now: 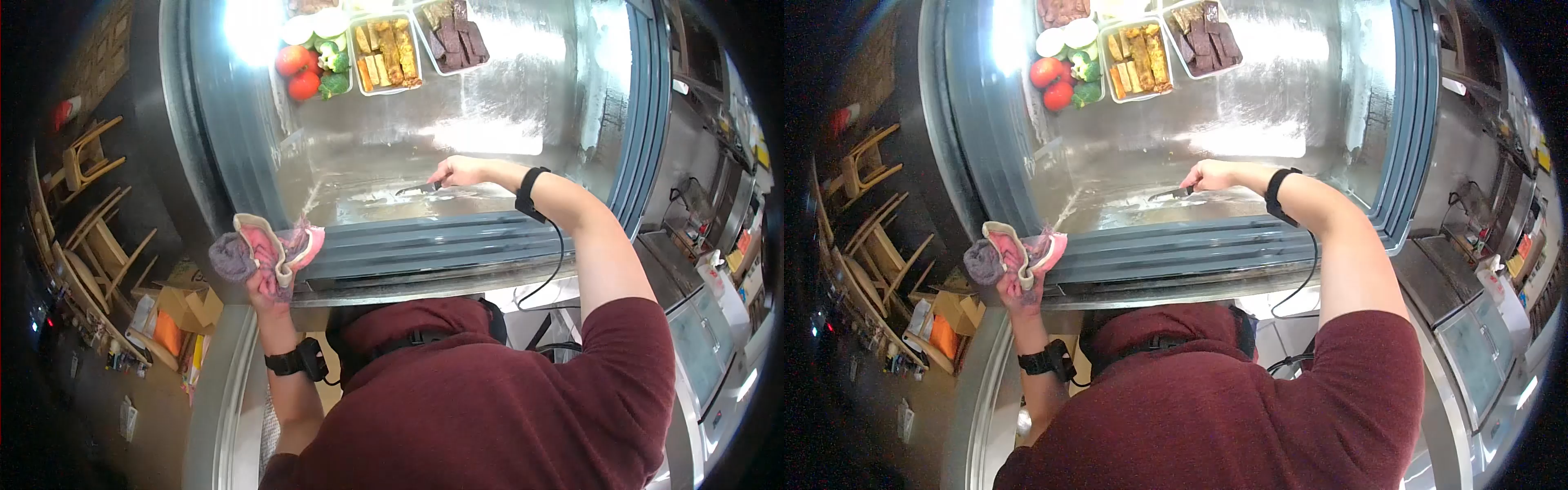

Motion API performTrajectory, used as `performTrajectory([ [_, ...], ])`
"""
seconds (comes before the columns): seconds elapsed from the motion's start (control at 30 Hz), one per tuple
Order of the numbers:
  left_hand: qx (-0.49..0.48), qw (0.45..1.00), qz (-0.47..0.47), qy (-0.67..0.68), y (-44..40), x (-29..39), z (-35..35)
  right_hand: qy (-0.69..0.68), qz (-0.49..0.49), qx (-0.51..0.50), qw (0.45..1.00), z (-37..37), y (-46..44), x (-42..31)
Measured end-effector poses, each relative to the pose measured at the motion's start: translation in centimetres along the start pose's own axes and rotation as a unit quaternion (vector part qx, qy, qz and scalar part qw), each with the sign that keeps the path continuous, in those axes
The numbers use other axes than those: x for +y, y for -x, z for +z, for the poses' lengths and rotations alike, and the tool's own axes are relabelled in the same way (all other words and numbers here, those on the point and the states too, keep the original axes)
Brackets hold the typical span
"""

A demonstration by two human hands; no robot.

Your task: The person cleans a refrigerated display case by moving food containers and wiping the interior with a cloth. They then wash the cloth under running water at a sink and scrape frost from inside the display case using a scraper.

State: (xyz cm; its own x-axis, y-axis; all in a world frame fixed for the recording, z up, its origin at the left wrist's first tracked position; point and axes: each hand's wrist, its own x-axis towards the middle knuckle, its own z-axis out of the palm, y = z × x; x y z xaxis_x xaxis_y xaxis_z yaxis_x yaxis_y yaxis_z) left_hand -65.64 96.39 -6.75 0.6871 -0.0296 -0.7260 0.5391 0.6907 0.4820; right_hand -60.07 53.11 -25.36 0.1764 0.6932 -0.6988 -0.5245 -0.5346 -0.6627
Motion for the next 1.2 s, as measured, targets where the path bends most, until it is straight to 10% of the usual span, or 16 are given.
performTrajectory([
  [0.1,0.043,0.999,0.011,0.018,-0.1,-0.6,1.5,-0.048,0.015,0.025,0.998,0.4,3.4,-4.6],
  [0.23,-0.171,0.980,-0.075,0.062,-2.8,-3.0,-1.9,-0.055,0.025,0.100,0.993,2.3,9.8,-14.8],
  [0.37,-0.076,0.995,-0.072,0.000,-0.8,-4.0,7.0,0.001,-0.184,0.229,0.956,7.5,13.4,-21.1],
  [0.67,-0.260,0.963,-0.022,0.069,1.8,-3.7,11.8,0.440,-0.235,0.552,0.668,20.6,13.6,-25.8],
  [0.8,-0.371,0.924,-0.011,0.090,2.7,-2.1,12.2,0.443,-0.218,0.538,0.683,22.9,14.9,-25.1],
  [0.93,-0.238,0.962,0.040,0.131,1.8,-2.6,11.4,0.416,-0.264,0.509,0.706,22.6,17.2,-23.0],
  [1.0,-0.433,0.875,0.005,0.215,-1.9,-3.0,6.8,0.381,-0.288,0.492,0.728,21.0,18.4,-20.4],
  [1.2,-0.291,0.938,0.115,0.148,4.6,-2.4,7.6,0.264,-0.108,0.426,0.859,7.7,15.1,-8.8],
])
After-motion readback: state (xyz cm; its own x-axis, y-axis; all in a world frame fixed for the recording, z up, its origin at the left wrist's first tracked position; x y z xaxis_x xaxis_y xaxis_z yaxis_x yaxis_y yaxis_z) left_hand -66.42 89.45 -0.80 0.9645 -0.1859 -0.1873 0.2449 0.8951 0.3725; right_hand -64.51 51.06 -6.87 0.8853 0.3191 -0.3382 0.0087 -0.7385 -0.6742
